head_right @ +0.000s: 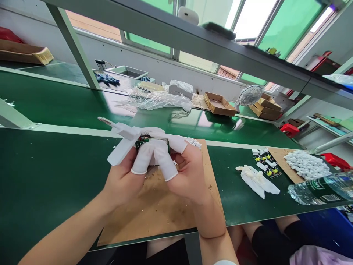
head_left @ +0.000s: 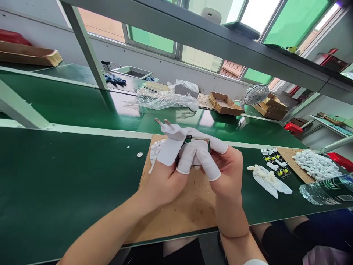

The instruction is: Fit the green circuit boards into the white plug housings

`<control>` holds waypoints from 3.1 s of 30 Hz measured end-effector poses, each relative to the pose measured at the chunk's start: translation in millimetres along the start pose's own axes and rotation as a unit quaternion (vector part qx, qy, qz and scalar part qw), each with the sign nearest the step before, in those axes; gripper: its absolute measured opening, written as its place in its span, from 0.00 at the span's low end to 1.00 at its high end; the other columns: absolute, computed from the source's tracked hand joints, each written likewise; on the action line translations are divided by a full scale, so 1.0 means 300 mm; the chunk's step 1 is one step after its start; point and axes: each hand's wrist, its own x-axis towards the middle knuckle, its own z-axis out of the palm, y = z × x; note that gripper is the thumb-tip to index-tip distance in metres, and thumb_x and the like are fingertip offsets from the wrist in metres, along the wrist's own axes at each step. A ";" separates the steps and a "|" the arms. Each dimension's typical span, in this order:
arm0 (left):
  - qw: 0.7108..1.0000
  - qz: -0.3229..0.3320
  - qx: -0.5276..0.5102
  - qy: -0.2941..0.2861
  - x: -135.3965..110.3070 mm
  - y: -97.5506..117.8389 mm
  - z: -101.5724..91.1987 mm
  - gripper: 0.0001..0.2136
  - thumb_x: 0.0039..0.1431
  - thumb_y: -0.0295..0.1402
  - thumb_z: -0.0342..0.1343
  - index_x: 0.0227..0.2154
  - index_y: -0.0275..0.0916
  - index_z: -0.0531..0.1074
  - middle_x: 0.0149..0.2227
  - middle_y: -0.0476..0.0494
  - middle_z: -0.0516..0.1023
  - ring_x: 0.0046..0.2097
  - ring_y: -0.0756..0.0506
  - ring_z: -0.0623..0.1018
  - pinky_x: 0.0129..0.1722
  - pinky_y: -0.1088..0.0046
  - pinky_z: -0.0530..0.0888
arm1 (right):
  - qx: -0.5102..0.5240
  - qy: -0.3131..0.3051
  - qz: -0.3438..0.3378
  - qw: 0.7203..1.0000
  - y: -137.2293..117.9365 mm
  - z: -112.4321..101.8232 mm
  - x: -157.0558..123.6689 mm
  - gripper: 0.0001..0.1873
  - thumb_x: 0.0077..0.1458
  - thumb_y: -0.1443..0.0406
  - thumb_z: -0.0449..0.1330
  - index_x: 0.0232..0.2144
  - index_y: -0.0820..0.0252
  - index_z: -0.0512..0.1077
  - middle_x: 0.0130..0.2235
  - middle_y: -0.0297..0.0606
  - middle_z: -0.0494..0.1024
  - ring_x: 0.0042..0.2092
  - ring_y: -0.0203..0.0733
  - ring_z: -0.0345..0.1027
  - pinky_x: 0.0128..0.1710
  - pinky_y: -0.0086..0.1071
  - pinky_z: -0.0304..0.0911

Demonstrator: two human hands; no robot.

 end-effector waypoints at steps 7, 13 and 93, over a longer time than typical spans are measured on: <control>0.989 -0.079 -0.091 -0.081 0.003 0.007 -0.057 0.20 0.75 0.52 0.56 0.42 0.40 0.82 0.26 0.51 0.68 0.25 0.50 0.60 0.26 0.71 0.70 | 0.036 -0.015 0.085 0.996 0.019 -0.032 0.029 0.25 0.58 0.44 0.74 0.45 0.57 0.84 0.39 0.39 0.85 0.32 0.43 0.78 0.26 0.33 0.77; 0.985 -0.089 -0.121 -0.086 0.021 0.001 -0.070 0.19 0.71 0.50 0.62 0.31 0.40 0.78 0.24 0.53 0.63 0.26 0.50 0.61 0.30 0.70 0.73 | 0.025 -0.047 0.077 0.996 0.008 -0.047 0.020 0.20 0.62 0.53 0.73 0.52 0.54 0.83 0.50 0.41 0.87 0.54 0.55 0.82 0.52 0.46 0.84; 0.995 -0.067 -0.070 -0.040 0.019 -0.006 -0.021 0.22 0.71 0.53 0.60 0.55 0.42 0.83 0.42 0.39 0.87 0.52 0.33 0.85 0.57 0.57 0.83 | 0.076 0.030 0.058 0.995 0.022 -0.009 0.030 0.18 0.59 0.48 0.76 0.34 0.56 0.86 0.31 0.34 0.82 0.28 0.39 0.73 0.34 0.35 0.81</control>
